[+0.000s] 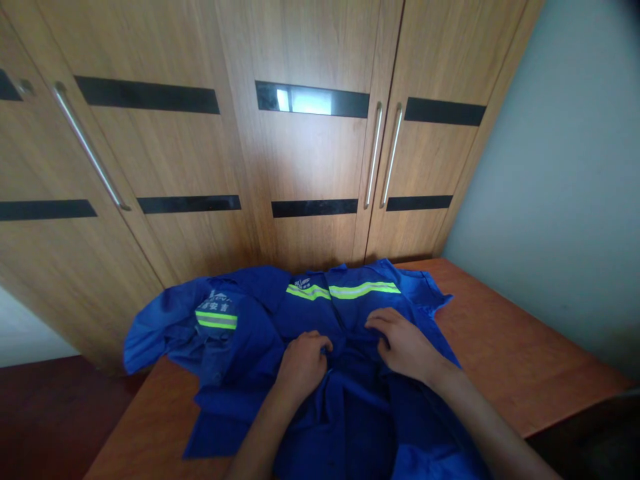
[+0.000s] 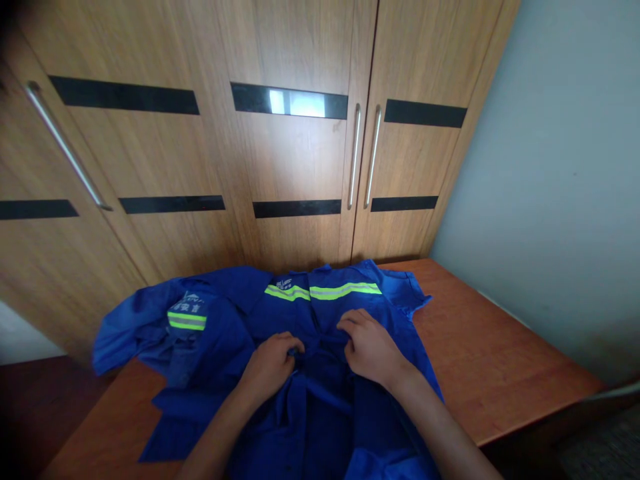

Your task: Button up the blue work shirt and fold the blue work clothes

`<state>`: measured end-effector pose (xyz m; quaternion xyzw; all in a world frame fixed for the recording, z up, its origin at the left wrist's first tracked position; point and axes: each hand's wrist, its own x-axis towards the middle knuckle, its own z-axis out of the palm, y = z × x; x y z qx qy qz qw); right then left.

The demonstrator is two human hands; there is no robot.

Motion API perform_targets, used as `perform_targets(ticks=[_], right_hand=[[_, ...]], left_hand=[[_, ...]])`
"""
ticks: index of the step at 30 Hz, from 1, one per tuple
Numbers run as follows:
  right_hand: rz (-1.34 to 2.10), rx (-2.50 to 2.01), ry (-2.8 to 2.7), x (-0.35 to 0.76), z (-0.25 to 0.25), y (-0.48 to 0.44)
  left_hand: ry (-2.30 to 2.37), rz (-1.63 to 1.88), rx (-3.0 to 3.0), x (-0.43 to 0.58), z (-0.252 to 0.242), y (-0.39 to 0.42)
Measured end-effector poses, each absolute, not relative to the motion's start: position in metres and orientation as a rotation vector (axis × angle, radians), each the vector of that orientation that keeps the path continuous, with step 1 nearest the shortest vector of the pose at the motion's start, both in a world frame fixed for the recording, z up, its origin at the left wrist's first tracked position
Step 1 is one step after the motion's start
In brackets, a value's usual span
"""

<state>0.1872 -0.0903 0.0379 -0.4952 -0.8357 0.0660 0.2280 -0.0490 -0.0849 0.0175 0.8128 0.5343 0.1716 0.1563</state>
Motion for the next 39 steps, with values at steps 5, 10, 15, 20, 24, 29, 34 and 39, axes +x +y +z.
perform_targets(ticks=[5, 10, 15, 20, 24, 29, 34, 39], right_hand=[[0.366, -1.264, -2.268, 0.156, 0.034, -0.069], [0.51, -1.37, -2.348, 0.145, 0.012, -0.052], [0.357, -1.659, -2.317, 0.152, -0.001, -0.053], [0.186, -1.632, -2.336, 0.152, -0.001, -0.06], [0.118, -1.492, -2.352, 0.149, 0.0, -0.06], [0.233, -1.507, -2.281, 0.15, -0.003, -0.054], [0.239, -1.594, -2.111, 0.151, -0.007, -0.046], [0.367, -1.588, -2.016, 0.156, -0.013, -0.039]], left_hand=[[1.443, 0.754, 2.332, -0.04, 0.033, -0.08], [1.502, 0.561, 2.408, -0.017, 0.028, -0.065], [1.594, 0.455, 2.393, -0.007, 0.004, -0.053], [1.596, 0.497, 2.382, -0.012, -0.009, -0.046], [1.568, 0.56, 2.372, -0.015, -0.013, -0.044], [1.515, 0.689, 2.35, -0.017, -0.013, -0.044], [1.399, 0.909, 2.26, -0.02, -0.01, -0.045], [1.37, 1.011, 2.179, -0.022, -0.006, -0.047]])
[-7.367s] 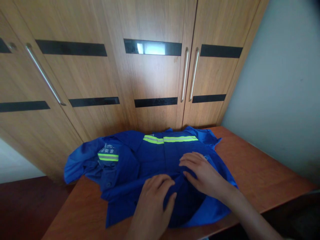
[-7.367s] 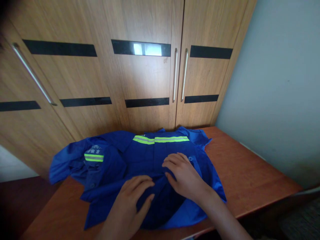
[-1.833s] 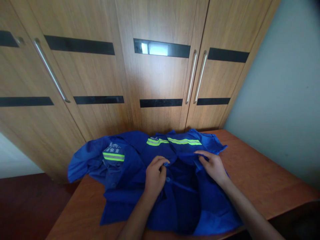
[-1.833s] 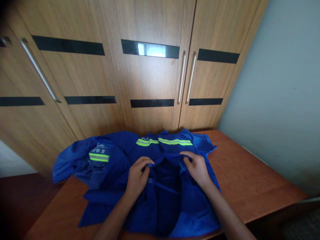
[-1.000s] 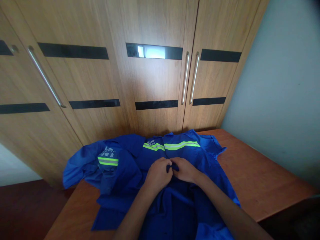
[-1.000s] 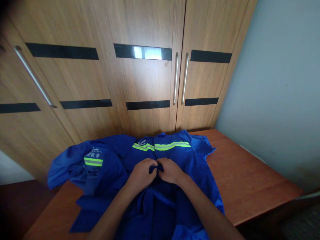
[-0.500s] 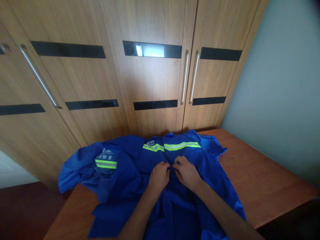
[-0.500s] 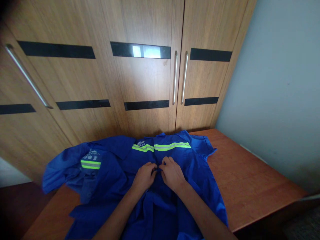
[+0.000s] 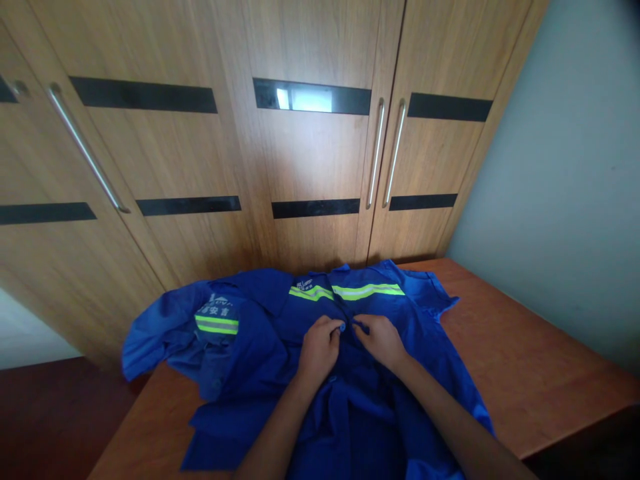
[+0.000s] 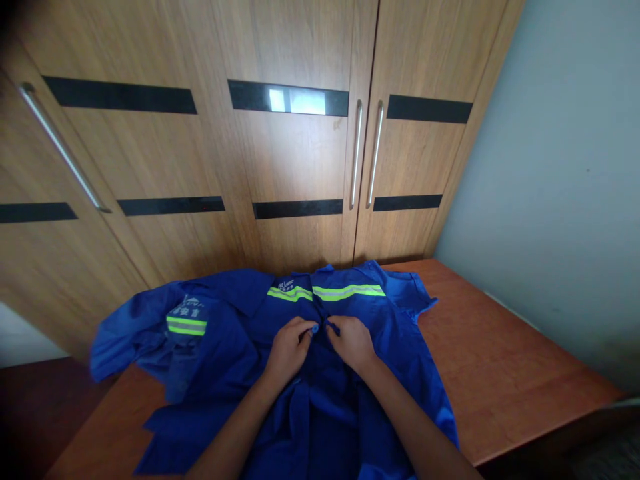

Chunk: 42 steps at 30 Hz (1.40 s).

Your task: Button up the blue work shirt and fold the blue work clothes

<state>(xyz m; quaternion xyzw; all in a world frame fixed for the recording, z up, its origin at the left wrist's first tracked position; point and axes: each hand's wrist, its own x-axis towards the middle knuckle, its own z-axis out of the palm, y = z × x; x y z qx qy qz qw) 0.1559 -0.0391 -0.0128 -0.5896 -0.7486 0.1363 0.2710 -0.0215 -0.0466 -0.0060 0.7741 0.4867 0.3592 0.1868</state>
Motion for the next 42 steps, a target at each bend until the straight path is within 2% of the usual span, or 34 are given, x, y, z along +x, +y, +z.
perform_targets(ticks=[8, 12, 14, 19, 24, 30, 35, 42], right_hand=[[0.614, -1.284, -1.422, 0.207, 0.011, -0.02], [0.534, -1.262, -1.307, 0.223, 0.025, -0.029], [0.434, -1.337, -1.437, 0.226, 0.023, -0.037], [0.311, -1.655, -2.111, 0.22, 0.007, -0.053], [0.223, -1.654, -2.275, 0.199, 0.023, -0.054], [0.2, -1.571, -2.226, 0.16, 0.043, -0.033], [0.349, -1.681, -2.195, 0.141, 0.02, -0.009], [0.548, -1.513, -1.932, 0.151, 0.0, 0.007]], left_hand=[[1.472, 1.404, 1.776, -0.047, 0.016, -0.037], [1.491, 1.483, 1.79, -0.055, 0.03, -0.042], [1.611, 1.32, 1.957, -0.054, 0.034, -0.046], [1.841, 0.462, 2.243, -0.053, 0.025, -0.049], [1.835, 0.315, 2.265, -0.052, 0.015, -0.049], [1.9, 0.373, 2.358, -0.046, 0.028, -0.055], [1.775, 0.625, 2.442, -0.034, 0.032, -0.06], [1.513, 0.891, 2.379, -0.024, 0.015, -0.056]])
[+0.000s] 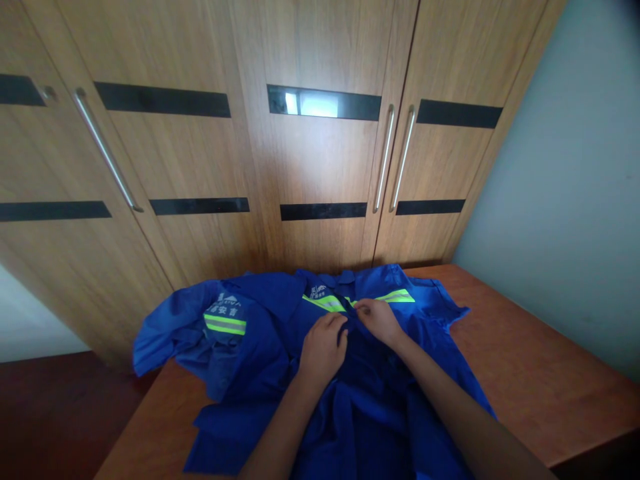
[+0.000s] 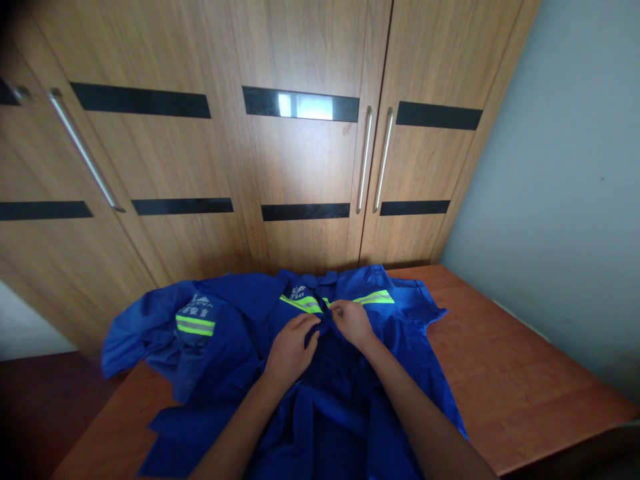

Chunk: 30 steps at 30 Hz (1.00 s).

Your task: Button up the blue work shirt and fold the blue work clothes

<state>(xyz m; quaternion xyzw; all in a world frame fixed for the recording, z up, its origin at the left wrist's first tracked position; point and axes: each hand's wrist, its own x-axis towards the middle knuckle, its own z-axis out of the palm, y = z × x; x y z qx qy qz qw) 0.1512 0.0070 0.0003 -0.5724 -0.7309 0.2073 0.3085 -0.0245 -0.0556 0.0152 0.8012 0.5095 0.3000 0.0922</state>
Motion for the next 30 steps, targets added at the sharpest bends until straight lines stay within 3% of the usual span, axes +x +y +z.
perform_targets(ticks=[13, 20, 30], right_hand=[[0.985, -1.041, -1.478, 0.155, 0.014, -0.018], [0.668, -1.481, -1.626, 0.169, -0.004, -0.014], [-0.002, -1.383, -2.175, 0.133, 0.032, -0.06]], left_hand=[[1.535, 0.934, 2.222, -0.023, 0.006, -0.045], [1.464, 0.932, 2.224, -0.023, 0.007, -0.048], [1.443, 1.011, 2.147, -0.027, -0.003, -0.042]])
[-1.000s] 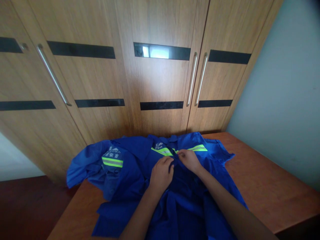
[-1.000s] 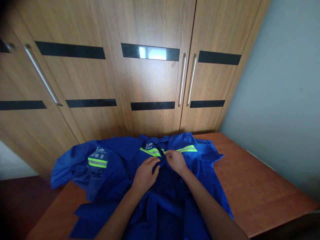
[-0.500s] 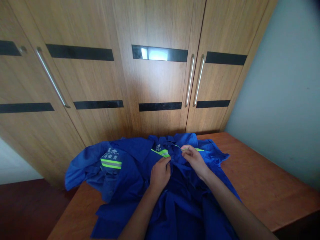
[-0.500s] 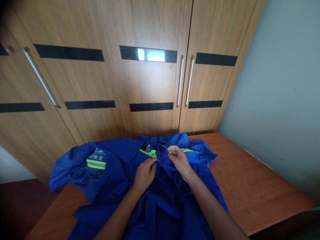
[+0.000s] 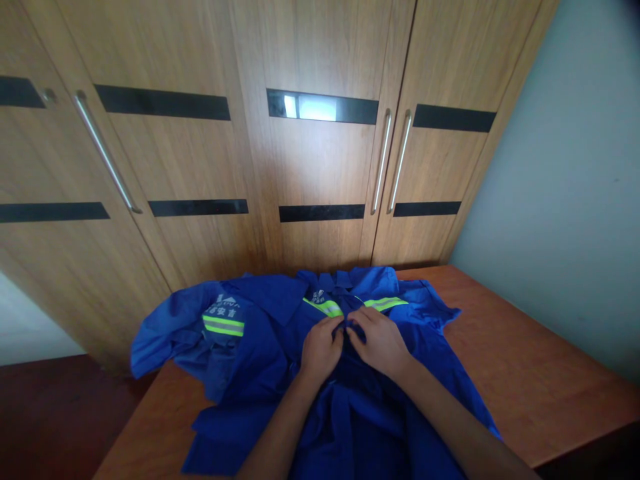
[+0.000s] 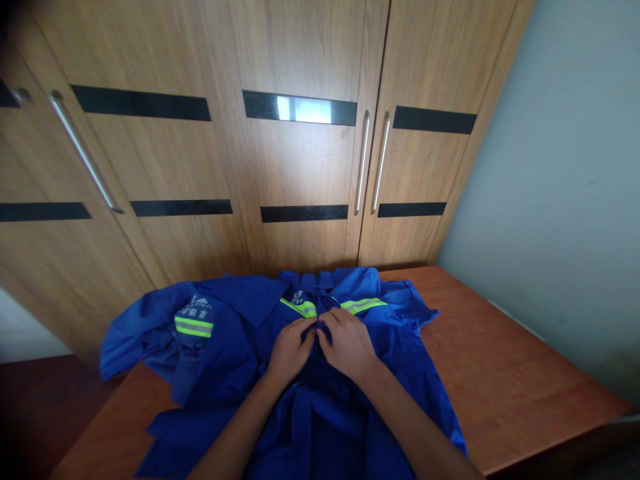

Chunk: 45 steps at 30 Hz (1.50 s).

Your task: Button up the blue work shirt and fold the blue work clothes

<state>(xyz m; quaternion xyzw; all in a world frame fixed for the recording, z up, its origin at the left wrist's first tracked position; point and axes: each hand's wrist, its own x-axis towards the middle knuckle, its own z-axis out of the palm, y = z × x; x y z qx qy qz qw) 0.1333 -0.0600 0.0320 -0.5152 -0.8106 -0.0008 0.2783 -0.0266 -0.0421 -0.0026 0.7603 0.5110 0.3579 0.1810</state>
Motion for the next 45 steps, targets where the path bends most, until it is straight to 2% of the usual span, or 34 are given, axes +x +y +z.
perform_targets(ticks=[7, 18, 29, 35, 39, 45], right_hand=[[-0.242, -1.482, -2.307, 0.13, 0.019, -0.06], [-0.07, -1.355, -2.429, 0.139, 0.023, -0.053], [-0.232, -1.356, -2.585, 0.139, 0.036, -0.047], [-0.25, -1.558, -2.405, 0.138, 0.031, -0.043], [-0.115, -1.644, -2.203, 0.143, 0.028, -0.037], [0.043, -1.503, -1.71, 0.184, 0.039, -0.025]], left_hand=[[1.441, 1.042, 2.122, -0.026, -0.003, -0.041], [1.49, 0.987, 2.163, -0.03, 0.0, -0.045], [1.564, 0.83, 2.32, -0.028, 0.005, -0.05], [1.478, 0.877, 2.286, -0.029, 0.003, -0.05], [1.413, 0.831, 2.302, -0.031, 0.005, -0.053], [1.565, 1.281, 1.928, -0.045, 0.018, -0.045]])
